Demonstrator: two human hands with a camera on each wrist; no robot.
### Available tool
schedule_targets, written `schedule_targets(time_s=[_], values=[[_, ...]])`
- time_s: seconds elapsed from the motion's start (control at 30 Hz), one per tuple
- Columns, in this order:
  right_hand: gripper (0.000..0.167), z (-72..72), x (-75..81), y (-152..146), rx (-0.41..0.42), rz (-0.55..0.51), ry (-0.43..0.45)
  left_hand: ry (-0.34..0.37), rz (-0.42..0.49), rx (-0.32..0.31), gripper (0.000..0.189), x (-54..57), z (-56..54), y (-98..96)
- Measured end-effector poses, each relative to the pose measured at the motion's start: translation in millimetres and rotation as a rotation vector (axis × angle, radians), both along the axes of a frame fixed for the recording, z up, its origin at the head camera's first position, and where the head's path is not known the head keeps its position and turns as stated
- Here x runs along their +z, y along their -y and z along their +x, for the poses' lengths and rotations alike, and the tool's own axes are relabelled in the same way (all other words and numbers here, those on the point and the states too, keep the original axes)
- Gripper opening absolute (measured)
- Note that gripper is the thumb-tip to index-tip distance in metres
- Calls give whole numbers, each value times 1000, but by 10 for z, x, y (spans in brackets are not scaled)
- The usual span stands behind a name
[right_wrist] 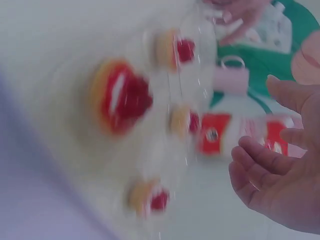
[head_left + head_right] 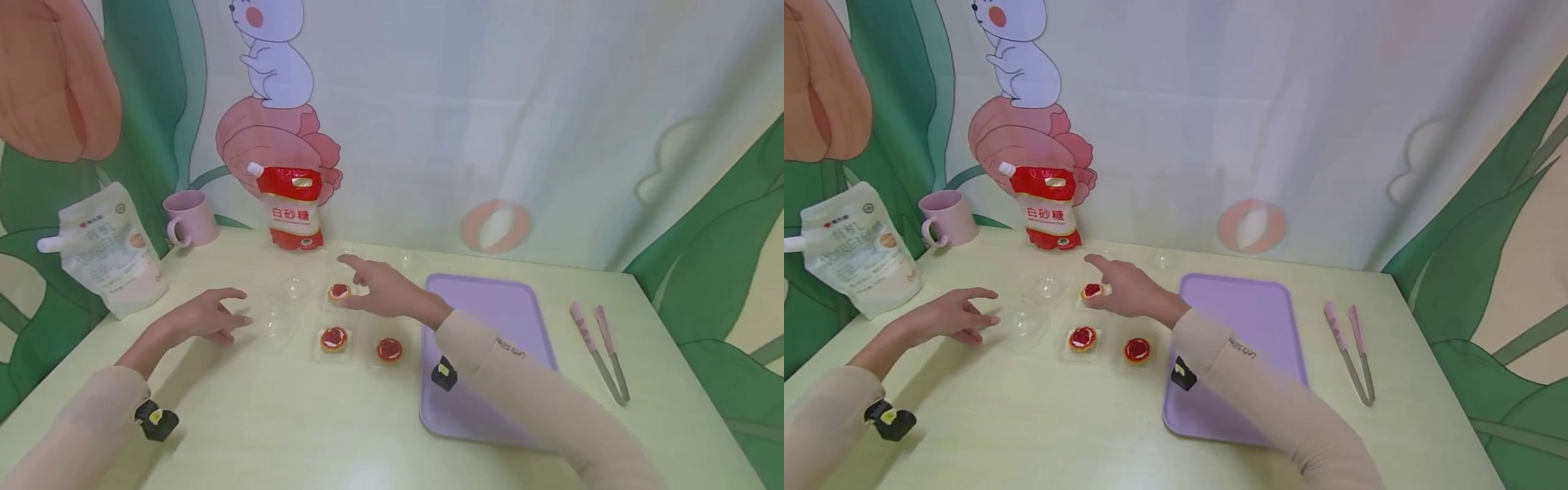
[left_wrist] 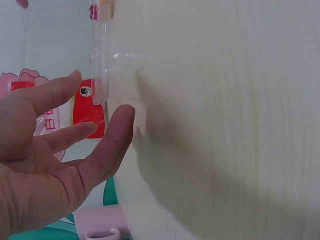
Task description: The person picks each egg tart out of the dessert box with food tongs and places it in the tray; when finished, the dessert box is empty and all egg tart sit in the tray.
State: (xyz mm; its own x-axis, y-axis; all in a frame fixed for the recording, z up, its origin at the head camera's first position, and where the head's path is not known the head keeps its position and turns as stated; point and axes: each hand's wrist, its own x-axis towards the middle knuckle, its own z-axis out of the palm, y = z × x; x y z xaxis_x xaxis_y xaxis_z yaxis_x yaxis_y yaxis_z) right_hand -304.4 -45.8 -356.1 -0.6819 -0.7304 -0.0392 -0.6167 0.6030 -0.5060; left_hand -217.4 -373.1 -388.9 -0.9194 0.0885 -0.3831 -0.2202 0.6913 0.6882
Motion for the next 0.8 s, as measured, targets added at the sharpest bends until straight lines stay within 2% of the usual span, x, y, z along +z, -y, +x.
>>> schedule_targets(time_s=[0.13, 0.23, 0.33, 0.47, 0.6, 0.7, 0.8], values=[[76, -76, 123, -426, -22, -48, -38, -58, -92, 8, 80, 61, -37, 19], [78, -123, 208, -753, -73, -71, -28, -141, -195, 10, 74, 131, -78, -27], [79, -168, 246, -1102, -133, -73, -17, -259, -271, 9, 71, 216, -131, -156], [82, -193, 247, -1575, -187, -59, -5, -386, -271, -7, 70, 294, -248, -407], [82, -184, 252, -1982, -221, -58, -18, -425, -231, -74, 73, 292, -421, -623], [80, -167, 276, -2254, -267, -67, -43, -443, -222, -177, 73, 236, -566, -746], [80, -145, 292, -2499, -307, -55, -59, -428, -222, -260, 73, 156, -693, -834]])
